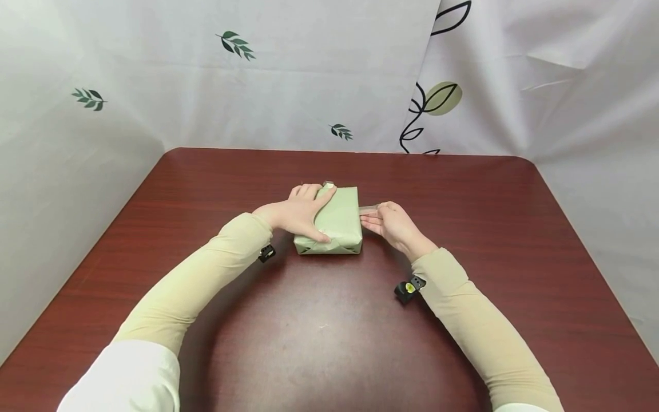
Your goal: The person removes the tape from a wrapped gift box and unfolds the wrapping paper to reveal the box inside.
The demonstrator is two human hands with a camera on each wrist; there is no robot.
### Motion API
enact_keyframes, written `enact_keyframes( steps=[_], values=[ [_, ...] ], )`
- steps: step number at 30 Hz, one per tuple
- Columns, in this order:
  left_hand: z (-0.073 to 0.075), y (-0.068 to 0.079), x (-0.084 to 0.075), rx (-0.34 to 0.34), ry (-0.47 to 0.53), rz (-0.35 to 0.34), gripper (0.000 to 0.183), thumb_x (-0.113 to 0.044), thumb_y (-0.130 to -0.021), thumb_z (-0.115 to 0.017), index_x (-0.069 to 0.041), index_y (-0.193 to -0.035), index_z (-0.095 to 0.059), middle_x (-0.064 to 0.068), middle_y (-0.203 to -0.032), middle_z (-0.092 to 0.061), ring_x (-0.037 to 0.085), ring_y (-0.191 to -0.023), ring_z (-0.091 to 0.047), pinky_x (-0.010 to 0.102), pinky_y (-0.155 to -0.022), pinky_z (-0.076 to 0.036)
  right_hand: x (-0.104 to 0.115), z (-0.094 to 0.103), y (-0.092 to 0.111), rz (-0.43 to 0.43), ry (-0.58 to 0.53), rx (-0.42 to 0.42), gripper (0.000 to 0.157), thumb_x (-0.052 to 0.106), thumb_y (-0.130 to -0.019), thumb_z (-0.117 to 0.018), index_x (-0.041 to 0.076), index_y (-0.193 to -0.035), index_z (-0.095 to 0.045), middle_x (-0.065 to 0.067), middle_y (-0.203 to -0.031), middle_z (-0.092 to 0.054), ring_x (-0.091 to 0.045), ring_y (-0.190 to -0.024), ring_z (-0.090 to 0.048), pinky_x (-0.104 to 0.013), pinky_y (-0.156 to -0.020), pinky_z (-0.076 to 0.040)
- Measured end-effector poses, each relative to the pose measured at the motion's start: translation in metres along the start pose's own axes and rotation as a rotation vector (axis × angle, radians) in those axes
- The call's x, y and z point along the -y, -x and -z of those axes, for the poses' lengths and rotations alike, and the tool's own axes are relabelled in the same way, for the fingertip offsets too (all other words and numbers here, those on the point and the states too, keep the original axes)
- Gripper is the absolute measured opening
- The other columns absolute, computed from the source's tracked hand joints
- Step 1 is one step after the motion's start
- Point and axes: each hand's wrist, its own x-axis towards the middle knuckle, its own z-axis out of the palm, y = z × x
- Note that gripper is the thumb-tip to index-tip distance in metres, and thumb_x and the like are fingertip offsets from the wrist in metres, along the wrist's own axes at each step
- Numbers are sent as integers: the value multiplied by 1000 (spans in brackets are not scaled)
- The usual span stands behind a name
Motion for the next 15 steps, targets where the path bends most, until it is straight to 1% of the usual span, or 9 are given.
enact_keyframes(
  steps=[7, 11, 12, 15],
  values=[
    [-1, -1, 2, -3, 0, -2, 115, -67, -71, -64, -12, -154, -7, 18, -146, -23, 31, -132, -21, 49, -108, -14, 0, 6, -1, -31, -77, 62, 20, 6, -100, -12, 4, -95, -32, 0, -80, -65, -8, -79, -66, -20, -74, -53],
    [-1, -2, 2, -1, -6, 0, 115, -67, -70, -64, -12, -154, -6, 18, -146, -22, 31, -133, -20, 49, -109, -14, -2, 9, -3, -59, -73, 83, 22, 8, -101, -12, 3, -98, -32, 0, -81, -65, -8, -80, -66, -20, -76, -53],
    [-2, -3, 3, -3, -6, 0, 115, -67, -70, -64, -12, -153, -6, 18, -146, -22, 31, -133, -20, 49, -109, -13, -3, 10, -4, -67, -68, 87, 22, 8, -101, -12, 2, -100, -32, 0, -82, -65, -8, -81, -66, -21, -76, -53],
    [-3, -3, 3, -1, 0, -2, 116, -67, -70, -64, -12, -154, -6, 18, -147, -21, 31, -133, -19, 49, -109, -13, -6, 11, -5, -102, -21, 97, 29, 8, -101, -11, -7, -116, -31, -1, -82, -64, -7, -81, -65, -20, -76, -53]
  ],
)
